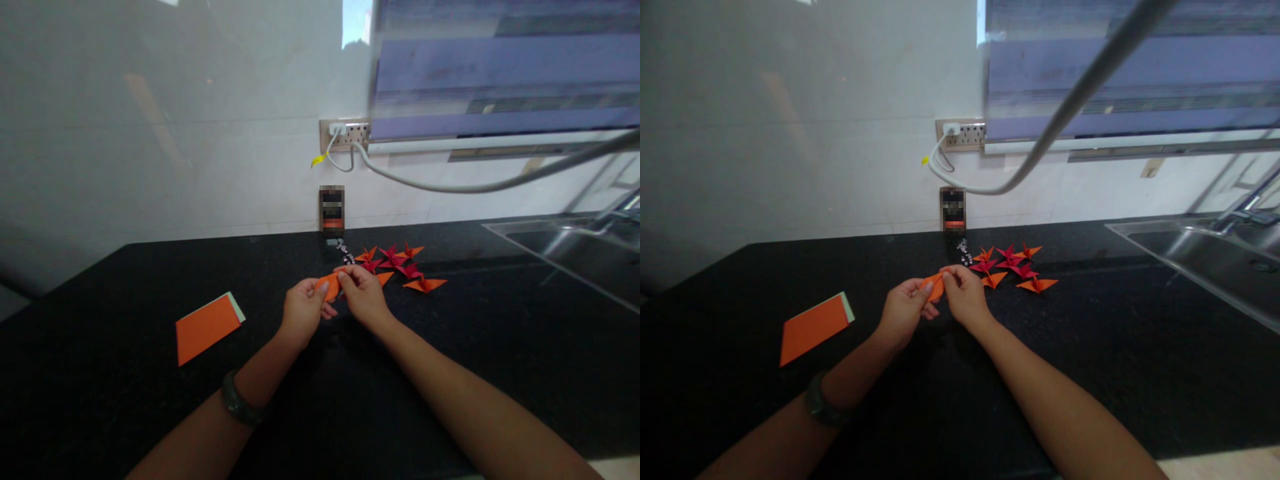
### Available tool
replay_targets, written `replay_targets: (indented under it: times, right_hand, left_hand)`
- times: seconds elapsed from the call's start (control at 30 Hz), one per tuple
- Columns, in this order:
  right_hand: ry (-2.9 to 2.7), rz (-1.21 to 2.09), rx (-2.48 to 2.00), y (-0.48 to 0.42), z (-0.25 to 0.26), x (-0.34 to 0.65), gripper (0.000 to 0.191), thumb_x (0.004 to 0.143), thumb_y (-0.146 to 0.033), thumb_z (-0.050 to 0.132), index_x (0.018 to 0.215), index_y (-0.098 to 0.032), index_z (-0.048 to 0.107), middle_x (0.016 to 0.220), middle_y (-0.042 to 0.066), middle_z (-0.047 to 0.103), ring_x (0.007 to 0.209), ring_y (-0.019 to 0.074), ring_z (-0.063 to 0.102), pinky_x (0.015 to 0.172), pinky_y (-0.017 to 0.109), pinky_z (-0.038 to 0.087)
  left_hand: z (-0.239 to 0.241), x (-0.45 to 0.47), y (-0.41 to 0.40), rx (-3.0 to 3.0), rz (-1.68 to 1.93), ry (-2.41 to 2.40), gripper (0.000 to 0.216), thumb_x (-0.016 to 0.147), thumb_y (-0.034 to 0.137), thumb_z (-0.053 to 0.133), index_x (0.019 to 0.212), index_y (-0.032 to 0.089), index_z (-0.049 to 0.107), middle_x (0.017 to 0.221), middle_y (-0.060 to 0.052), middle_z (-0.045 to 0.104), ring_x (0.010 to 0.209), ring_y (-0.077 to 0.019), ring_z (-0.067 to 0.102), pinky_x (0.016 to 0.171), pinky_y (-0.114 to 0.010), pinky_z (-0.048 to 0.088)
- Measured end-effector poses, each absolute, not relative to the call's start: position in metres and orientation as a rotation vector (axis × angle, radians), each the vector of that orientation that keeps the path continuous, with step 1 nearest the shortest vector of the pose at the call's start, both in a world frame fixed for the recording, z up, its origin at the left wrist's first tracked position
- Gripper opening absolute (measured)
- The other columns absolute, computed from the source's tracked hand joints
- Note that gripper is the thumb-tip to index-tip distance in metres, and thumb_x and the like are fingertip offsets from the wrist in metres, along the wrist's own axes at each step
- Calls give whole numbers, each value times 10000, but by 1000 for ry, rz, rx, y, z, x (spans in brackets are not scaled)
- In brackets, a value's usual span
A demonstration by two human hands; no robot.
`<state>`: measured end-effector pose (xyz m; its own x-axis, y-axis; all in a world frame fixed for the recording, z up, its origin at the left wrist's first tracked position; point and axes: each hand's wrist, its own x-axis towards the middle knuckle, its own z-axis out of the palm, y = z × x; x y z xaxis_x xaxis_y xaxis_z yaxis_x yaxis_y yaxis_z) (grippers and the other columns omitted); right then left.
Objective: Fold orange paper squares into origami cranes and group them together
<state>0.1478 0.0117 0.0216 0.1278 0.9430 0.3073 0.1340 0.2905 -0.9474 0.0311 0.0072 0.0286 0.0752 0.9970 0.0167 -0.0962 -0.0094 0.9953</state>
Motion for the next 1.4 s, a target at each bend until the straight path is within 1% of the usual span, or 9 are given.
replay_targets:
  times: [0.33, 0.43, 0.53, 0.63, 0.83, 0.9, 1.03, 1.13, 1.4]
  right_hand:
    - [-1251, 817, -1125, 13, 26, 151, 356, 817, -470, 368, 787, -165, 549, 590, 4, 511, 513, 124, 499, 441, 234, 433]
    - [-1262, 853, -1106, 13, 25, 150, 289, 752, -449, 499, 784, -165, 540, 637, 6, 532, 549, 118, 502, 464, 224, 427]
    - [-1339, 845, -1085, 13, 21, 145, 229, 658, -340, 627, 790, -167, 554, 669, 3, 559, 587, 115, 504, 542, 236, 437]
    - [-1320, 937, -1051, 11, 20, 141, 222, 623, -294, 650, 786, -166, 573, 693, 11, 583, 623, 128, 523, 583, 260, 445]
    - [-1070, 1172, -868, 10, 23, 137, 206, 581, -255, 684, 745, -173, 589, 648, -12, 568, 566, 116, 517, 532, 253, 432]
    - [-1085, 1086, -851, 10, 22, 137, 185, 582, -217, 683, 747, -185, 606, 697, -6, 579, 625, 126, 531, 587, 267, 442]
    - [-1195, 839, -908, 11, 21, 139, 136, 567, -160, 689, 694, -192, 649, 869, 26, 586, 874, 169, 528, 798, 312, 412]
    - [-1250, 852, -929, 10, 22, 140, 102, 587, -187, 685, 687, -190, 664, 859, 29, 585, 898, 176, 521, 851, 334, 385]
    - [-1074, 1051, -899, 7, 24, 136, 100, 580, -235, 698, 631, -163, 651, 754, 15, 588, 698, 139, 537, 624, 267, 435]
  left_hand:
    - [28, 30, 6, 1164, 1192, 1065, 232, 697, 328, 593, 772, 120, 527, 523, 15, 592, 345, -75, 522, 339, -159, 375]
    - [27, 29, 6, 1172, 1206, 1077, 213, 706, 323, 584, 766, 131, 515, 554, 12, 605, 364, -75, 532, 350, -160, 380]
    - [26, 30, 7, 1169, 1209, 1058, 184, 712, 301, 576, 756, 136, 506, 528, 27, 587, 389, -77, 541, 378, -163, 403]
    - [27, 31, 7, 1171, 1211, 1027, 164, 704, 271, 580, 756, 132, 510, 505, 35, 573, 426, -79, 552, 432, -174, 443]
    - [27, 33, 4, 1158, 1277, 979, 224, 659, 294, 626, 755, 157, 477, 563, 30, 603, 521, -110, 601, 526, -222, 487]
    - [28, 34, 3, 1139, 1309, 977, 247, 647, 308, 637, 750, 163, 466, 555, 40, 595, 507, -106, 592, 531, -229, 487]
    - [29, 34, 3, 1112, 1338, 975, 241, 637, 299, 645, 751, 161, 483, 566, 36, 599, 520, -104, 586, 537, -223, 480]
    - [29, 34, 2, 1128, 1327, 955, 210, 649, 278, 635, 775, 143, 535, 610, 12, 625, 560, -106, 593, 571, -223, 480]
    - [31, 35, 1, 1160, 1287, 953, 224, 628, 264, 647, 796, 139, 568, 660, -15, 657, 616, -129, 615, 599, -240, 486]
